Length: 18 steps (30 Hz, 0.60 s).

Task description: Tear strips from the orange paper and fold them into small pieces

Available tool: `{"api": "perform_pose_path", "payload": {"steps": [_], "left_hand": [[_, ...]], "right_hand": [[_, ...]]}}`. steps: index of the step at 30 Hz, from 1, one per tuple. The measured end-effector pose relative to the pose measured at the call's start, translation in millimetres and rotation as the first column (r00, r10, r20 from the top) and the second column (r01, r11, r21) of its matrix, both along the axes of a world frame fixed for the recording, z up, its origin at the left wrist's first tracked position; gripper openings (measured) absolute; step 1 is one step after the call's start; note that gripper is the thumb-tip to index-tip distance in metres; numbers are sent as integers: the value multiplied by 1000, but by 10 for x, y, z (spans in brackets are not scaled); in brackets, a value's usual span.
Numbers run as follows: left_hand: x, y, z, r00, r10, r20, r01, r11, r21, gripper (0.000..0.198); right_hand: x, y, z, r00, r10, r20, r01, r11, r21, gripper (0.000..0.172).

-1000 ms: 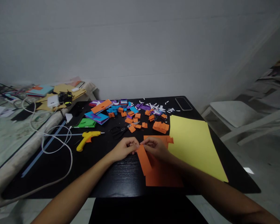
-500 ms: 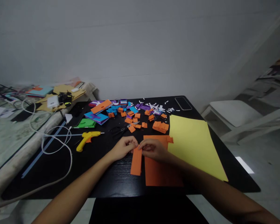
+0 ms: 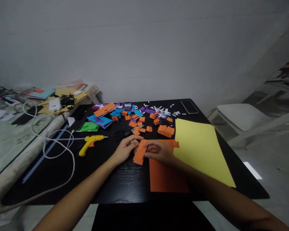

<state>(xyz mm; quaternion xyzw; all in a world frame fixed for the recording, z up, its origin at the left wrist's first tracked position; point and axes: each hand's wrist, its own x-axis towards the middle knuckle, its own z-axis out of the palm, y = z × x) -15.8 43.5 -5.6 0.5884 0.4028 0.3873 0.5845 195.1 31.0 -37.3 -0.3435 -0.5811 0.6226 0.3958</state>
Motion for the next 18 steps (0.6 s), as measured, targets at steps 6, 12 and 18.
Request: {"api": "perform_pose_path", "payload": {"steps": [6, 12, 18], "left_hand": [[-1, -16, 10, 1000, -27, 14, 27, 999, 21, 22], [3, -30, -13, 999, -51, 17, 51, 999, 15, 23], [3, -8, -85, 1000, 8, 18, -8, 1000, 13, 25]], "right_hand": [[10, 53, 20, 992, -116, -47, 114, 992, -44, 42], [9, 55, -26, 994, -86, -63, 82, 995, -56, 40], [-6, 36, -48, 997, -64, -51, 62, 997, -47, 36]]}}
